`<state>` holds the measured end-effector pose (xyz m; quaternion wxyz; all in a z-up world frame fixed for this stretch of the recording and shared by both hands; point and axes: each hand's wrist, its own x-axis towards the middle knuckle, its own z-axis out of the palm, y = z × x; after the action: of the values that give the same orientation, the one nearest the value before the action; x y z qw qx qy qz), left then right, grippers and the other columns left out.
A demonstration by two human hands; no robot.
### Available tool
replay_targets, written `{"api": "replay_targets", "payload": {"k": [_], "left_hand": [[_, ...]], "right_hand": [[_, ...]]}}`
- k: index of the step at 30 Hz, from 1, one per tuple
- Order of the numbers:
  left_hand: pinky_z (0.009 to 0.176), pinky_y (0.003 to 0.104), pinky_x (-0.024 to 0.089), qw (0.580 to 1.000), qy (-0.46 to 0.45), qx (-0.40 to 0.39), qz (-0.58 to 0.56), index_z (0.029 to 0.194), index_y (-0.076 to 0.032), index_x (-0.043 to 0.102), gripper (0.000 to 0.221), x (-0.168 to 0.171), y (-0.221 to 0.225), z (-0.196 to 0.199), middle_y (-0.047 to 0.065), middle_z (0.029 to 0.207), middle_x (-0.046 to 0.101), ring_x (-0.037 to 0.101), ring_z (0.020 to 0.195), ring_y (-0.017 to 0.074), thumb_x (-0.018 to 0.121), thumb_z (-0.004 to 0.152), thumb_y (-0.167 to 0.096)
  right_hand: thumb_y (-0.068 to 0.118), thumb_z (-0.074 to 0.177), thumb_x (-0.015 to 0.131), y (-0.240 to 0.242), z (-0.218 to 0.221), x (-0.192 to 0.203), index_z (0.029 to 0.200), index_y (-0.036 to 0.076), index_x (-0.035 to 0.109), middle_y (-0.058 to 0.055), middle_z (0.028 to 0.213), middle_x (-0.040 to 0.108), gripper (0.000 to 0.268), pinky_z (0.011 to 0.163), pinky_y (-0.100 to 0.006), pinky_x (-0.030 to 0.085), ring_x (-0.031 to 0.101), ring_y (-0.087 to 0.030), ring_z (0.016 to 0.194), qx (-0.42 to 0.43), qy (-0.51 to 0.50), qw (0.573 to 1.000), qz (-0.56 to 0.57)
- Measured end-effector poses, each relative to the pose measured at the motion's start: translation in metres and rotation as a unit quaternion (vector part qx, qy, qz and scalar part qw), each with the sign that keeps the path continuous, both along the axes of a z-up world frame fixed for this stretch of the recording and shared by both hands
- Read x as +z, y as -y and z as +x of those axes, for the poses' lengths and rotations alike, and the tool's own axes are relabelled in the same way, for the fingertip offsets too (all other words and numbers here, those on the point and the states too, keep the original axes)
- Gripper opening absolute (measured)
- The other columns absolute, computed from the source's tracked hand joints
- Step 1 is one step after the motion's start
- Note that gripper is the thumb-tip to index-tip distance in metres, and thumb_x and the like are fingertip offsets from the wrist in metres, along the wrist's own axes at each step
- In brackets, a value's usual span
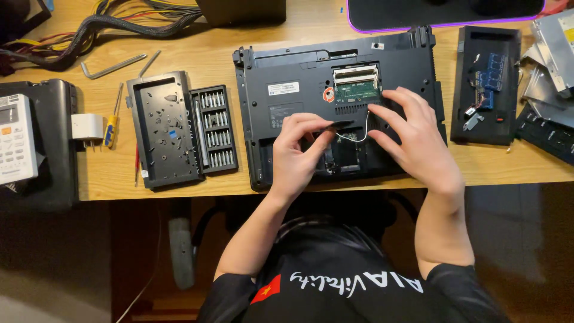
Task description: Disassembling a laptop to access internal components, removing and reinstalling the keyboard and working on a Wi-Fi card.
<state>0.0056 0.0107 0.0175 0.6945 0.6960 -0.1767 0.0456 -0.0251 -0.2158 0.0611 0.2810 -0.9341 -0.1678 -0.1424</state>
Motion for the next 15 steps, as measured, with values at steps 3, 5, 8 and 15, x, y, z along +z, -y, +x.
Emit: {"api": "replay_targets", "payload": {"k": [3,5,8,15], "left_hand": [[0.078,0.023,0.045,0.999,-0.001,0.014,-0.043,0.11,-0.003,0.074,0.016,-0.008,-0.001,0.0,0.002,0.105,0.068,0.052,0.092,0.0105,0.077,0.094,-0.001],[0.079,0.023,0.045,0.998,-0.008,0.022,-0.064,0.11,-0.002,0.073,0.015,-0.014,-0.002,-0.001,0.002,0.106,0.067,0.052,0.091,0.0095,0.077,0.096,0.0],[0.081,0.022,0.047,0.989,-0.054,0.003,-0.135,0.11,-0.001,0.071,0.012,-0.023,-0.002,-0.002,0.001,0.106,0.068,0.056,0.09,0.0064,0.074,0.098,0.0],[0.088,0.023,0.052,0.969,-0.121,-0.05,-0.212,0.113,0.0,0.068,0.014,-0.024,0.002,-0.003,0.001,0.106,0.071,0.065,0.097,0.0061,0.071,0.1,0.002]], "right_hand": [[0.014,0.085,0.079,0.009,-0.003,-0.004,0.126,0.006,0.068,-0.019,0.138,0.06,0.043,0.111,-0.047,0.04,0.052,-0.039,0.135,-0.008,0.011,0.996,-0.083],[0.014,0.085,0.079,0.013,-0.004,-0.007,0.123,0.006,0.07,-0.017,0.139,0.06,0.04,0.112,-0.047,0.039,0.051,-0.038,0.136,0.012,0.005,0.997,-0.075],[0.01,0.087,0.077,0.016,-0.007,-0.011,0.104,0.008,0.071,-0.01,0.136,0.064,0.019,0.114,-0.044,0.042,0.055,-0.033,0.136,0.015,-0.005,0.998,-0.056],[0.011,0.085,0.078,-0.003,-0.006,-0.008,0.105,0.006,0.069,-0.009,0.132,0.064,0.022,0.113,-0.046,0.041,0.056,-0.031,0.131,0.028,0.009,0.998,-0.052]]}}
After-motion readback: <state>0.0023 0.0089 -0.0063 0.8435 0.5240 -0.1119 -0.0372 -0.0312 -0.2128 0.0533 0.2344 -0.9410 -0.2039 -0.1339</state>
